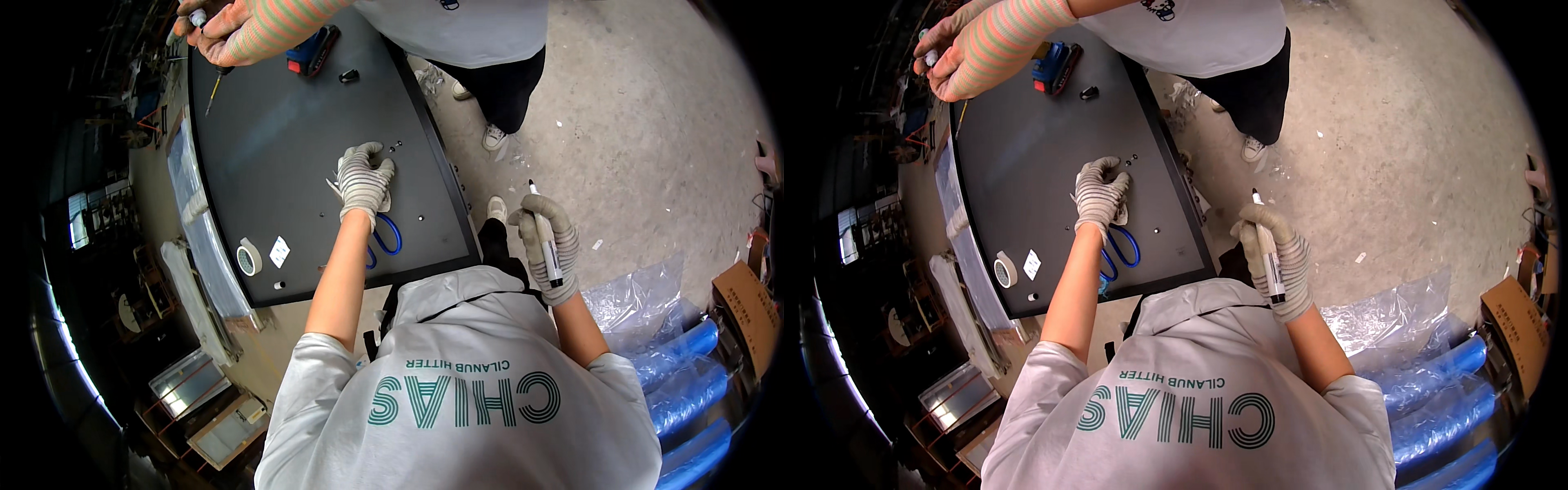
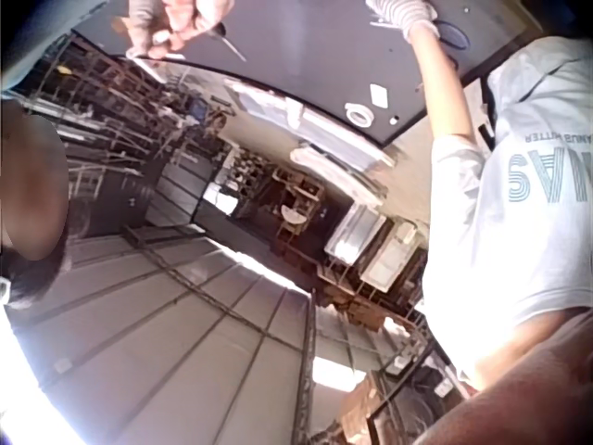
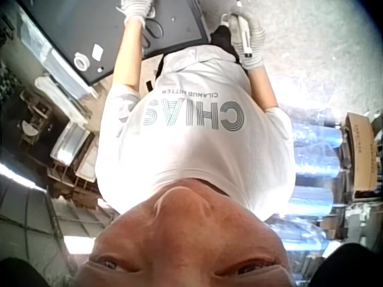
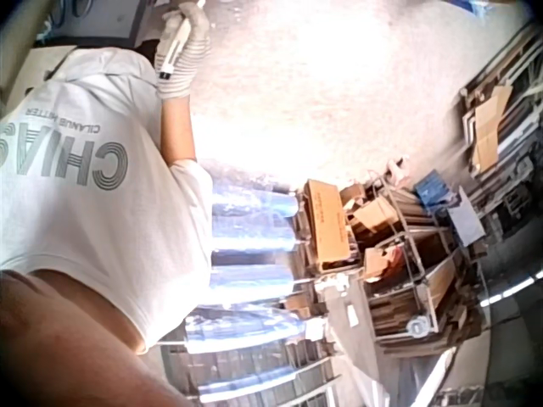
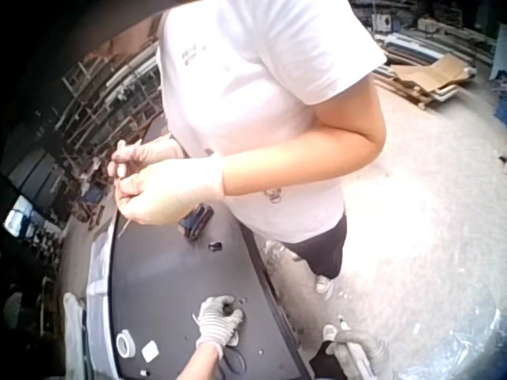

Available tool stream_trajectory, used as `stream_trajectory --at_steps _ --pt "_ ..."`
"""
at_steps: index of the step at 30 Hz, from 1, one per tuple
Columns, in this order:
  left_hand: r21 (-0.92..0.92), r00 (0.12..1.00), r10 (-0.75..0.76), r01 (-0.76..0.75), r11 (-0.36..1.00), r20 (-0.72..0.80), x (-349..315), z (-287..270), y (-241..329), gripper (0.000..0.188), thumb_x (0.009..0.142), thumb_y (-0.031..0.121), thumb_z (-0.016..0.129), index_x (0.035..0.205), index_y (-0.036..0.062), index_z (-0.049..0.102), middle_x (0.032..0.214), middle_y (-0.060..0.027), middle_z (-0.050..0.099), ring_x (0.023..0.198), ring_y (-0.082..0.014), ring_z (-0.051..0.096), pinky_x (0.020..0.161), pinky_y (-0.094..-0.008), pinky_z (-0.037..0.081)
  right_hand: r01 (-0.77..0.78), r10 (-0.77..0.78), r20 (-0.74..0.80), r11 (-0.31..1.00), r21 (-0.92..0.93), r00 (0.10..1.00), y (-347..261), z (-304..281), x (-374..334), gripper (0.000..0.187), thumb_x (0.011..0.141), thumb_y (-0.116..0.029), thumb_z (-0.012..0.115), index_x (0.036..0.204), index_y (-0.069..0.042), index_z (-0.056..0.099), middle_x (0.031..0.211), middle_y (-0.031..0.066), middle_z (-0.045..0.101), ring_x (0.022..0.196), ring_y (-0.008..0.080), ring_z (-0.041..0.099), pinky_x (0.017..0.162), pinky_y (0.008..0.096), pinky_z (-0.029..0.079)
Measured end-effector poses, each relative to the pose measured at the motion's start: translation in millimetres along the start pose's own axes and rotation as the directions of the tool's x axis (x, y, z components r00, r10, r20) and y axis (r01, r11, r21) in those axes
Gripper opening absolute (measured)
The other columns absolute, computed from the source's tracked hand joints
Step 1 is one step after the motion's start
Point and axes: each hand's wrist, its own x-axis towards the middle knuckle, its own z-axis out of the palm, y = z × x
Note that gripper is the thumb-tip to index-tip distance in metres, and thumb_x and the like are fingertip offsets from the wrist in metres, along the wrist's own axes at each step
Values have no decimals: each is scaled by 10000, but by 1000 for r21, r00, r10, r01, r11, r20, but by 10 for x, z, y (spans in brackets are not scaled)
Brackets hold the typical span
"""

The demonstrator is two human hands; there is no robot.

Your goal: The person marks a small metal part with a marker, then uses a power drill to fasten a long metal strip to the edge of a large dark panel. They handle screws, a drill, and the panel while working at a table in a workshop.

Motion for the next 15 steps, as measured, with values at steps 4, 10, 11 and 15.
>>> stream_trajectory --at_steps 4,10,11,15 --pt "71 997 41 -46 996 72 24 -27 174 366 683 177 691 1038 94 648 1025 -131 599 973 -296 541 885 -370 450 -10 10 13 1000 -5 1000 -7 33 68 188 889 -58 559 1077 -46 550 783 53 638 654 63 514 606 212 447" --pt "19 988 153 -153 988 -9 -32 70 133 240 675 109 667 910 158 677 903 -79 614 890 -286 534 836 -374 451 -13 14 41 1000 -22 999 -16 129 78 185 897 -74 552 1080 -46 552 784 51 638 658 64 514 614 213 450" --pt "9 989 151 -151 988 6 -45 65 146 218 690 101 659 903 147 682 914 -83 615 909 -284 532 836 -370 450 -13 14 47 1000 -25 999 -12 143 73 185 897 -71 550 1080 -45 552 784 51 638 658 64 515 613 212 450" --pt "-26 985 173 -172 985 13 -83 55 130 152 732 80 647 867 127 699 915 -85 622 926 -268 537 830 -357 450 -13 16 87 999 -36 996 -14 199 41 188 896 -59 542 1083 -43 551 780 52 637 655 65 517 609 210 447"
